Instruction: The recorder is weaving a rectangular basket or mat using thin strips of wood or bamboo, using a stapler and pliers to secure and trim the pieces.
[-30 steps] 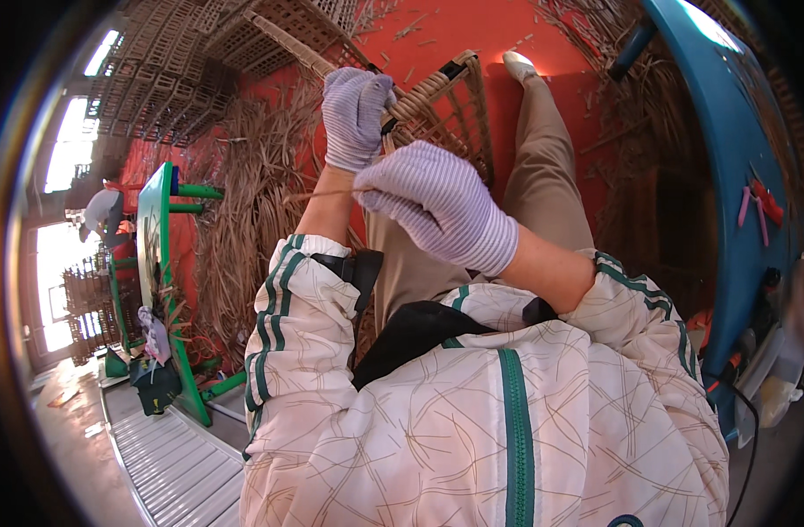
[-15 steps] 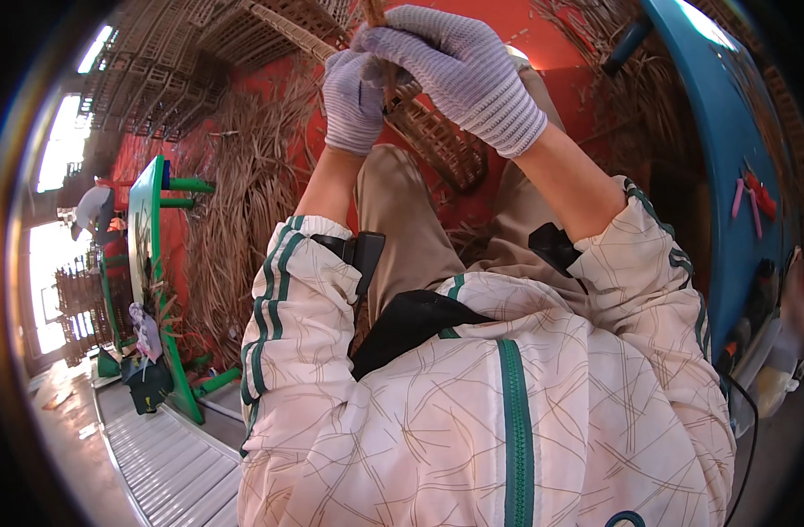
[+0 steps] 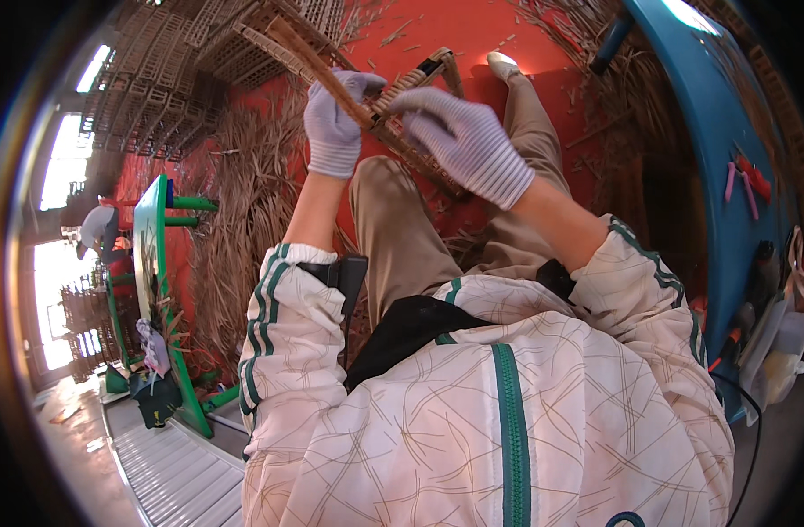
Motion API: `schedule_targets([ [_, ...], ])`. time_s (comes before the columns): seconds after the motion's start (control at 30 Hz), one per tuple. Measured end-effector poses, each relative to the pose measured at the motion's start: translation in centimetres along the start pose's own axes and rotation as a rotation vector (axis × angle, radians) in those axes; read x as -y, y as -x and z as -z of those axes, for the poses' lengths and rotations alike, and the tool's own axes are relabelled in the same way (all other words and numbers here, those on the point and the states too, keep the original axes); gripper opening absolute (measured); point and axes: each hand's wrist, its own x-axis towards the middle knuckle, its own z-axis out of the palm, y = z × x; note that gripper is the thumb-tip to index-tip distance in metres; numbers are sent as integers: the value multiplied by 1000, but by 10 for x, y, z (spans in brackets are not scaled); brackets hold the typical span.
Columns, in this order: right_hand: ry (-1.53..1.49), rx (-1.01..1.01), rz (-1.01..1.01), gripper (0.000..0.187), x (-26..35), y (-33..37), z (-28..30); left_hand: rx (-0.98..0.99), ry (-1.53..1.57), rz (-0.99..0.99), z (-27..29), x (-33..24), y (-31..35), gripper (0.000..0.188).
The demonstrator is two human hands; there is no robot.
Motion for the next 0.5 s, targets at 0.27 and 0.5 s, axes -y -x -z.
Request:
schedule_targets([
  [0.27,100,122,-170,52,2,33,-18,-11,409,353,41,-55,17,24],
  [0.5,298,309,-129,43,7,47,-31,73,526,402,46,-91,18,11],
])
